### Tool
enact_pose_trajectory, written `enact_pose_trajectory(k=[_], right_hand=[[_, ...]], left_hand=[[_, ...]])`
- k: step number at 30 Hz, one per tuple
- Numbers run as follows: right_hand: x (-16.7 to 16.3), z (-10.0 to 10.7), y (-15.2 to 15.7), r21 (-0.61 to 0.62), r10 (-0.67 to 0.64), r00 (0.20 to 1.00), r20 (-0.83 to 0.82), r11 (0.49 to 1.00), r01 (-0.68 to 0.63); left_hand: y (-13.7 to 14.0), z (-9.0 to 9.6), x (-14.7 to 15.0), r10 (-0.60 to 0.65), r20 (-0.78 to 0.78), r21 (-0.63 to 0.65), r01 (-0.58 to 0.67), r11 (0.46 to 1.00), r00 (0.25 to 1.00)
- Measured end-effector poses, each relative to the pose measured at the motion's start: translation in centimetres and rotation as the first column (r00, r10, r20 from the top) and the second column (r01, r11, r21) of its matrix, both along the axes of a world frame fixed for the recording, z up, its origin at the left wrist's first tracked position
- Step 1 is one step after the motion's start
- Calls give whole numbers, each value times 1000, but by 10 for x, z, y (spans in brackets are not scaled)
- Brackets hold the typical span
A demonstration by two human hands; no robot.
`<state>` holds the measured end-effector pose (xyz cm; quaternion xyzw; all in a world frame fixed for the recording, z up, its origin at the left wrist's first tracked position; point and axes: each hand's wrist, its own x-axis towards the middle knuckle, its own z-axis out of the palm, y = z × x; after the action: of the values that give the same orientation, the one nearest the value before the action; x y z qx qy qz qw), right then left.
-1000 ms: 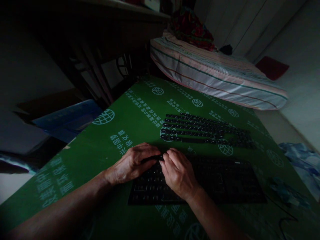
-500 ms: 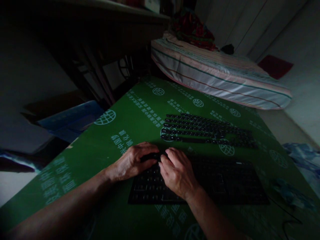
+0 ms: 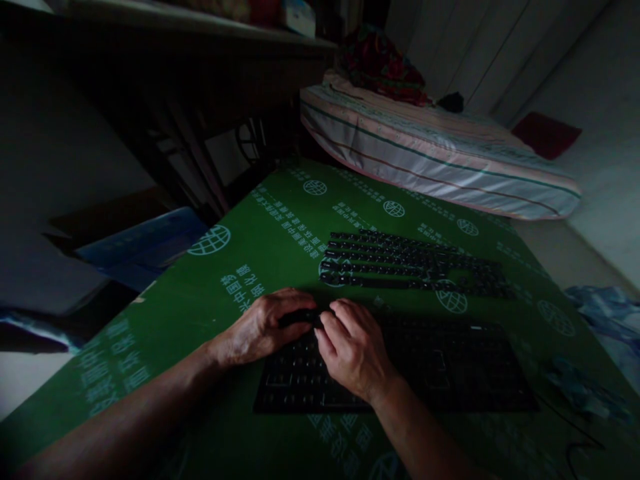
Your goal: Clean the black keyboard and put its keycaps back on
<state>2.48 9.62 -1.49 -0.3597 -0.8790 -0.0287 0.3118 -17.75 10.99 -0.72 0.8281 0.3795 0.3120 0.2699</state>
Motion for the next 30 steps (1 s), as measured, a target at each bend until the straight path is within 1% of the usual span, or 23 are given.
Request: enact_pose_trajectory(k=[5,8,12,16,20,24,30], right_hand=[[-2,0,-1,-22,-13,1000,-15,1000,12],[-1,0,1,-59,-44,992,-120,998,37],[5,-2,8,-179,-104,950,-293,982,52],[8,-3,11,-267,-138,913,-384,963,33],[6,-2,11,-296,-134,911,-391,955,14],[2,-4,11,-317,-132,929,-347,948,16],[-2,-6,12,-302,-110,940,-324,953,8]], left_hand=[[0,-1,0,2,1,0,-2,1000,1000],[1,-1,0,12,-5,-17,-12,1000,1000],[0,0,-1,7,-15,-32,-8,999,1000],[0,-1,-2,12,-19,-59,-13,998,1000],[1,-2,-2,12,-19,-58,-13,998,1000],[1,-1,-2,38,-35,-49,-39,998,999],[1,-1,0,87,-55,-82,-92,992,995]])
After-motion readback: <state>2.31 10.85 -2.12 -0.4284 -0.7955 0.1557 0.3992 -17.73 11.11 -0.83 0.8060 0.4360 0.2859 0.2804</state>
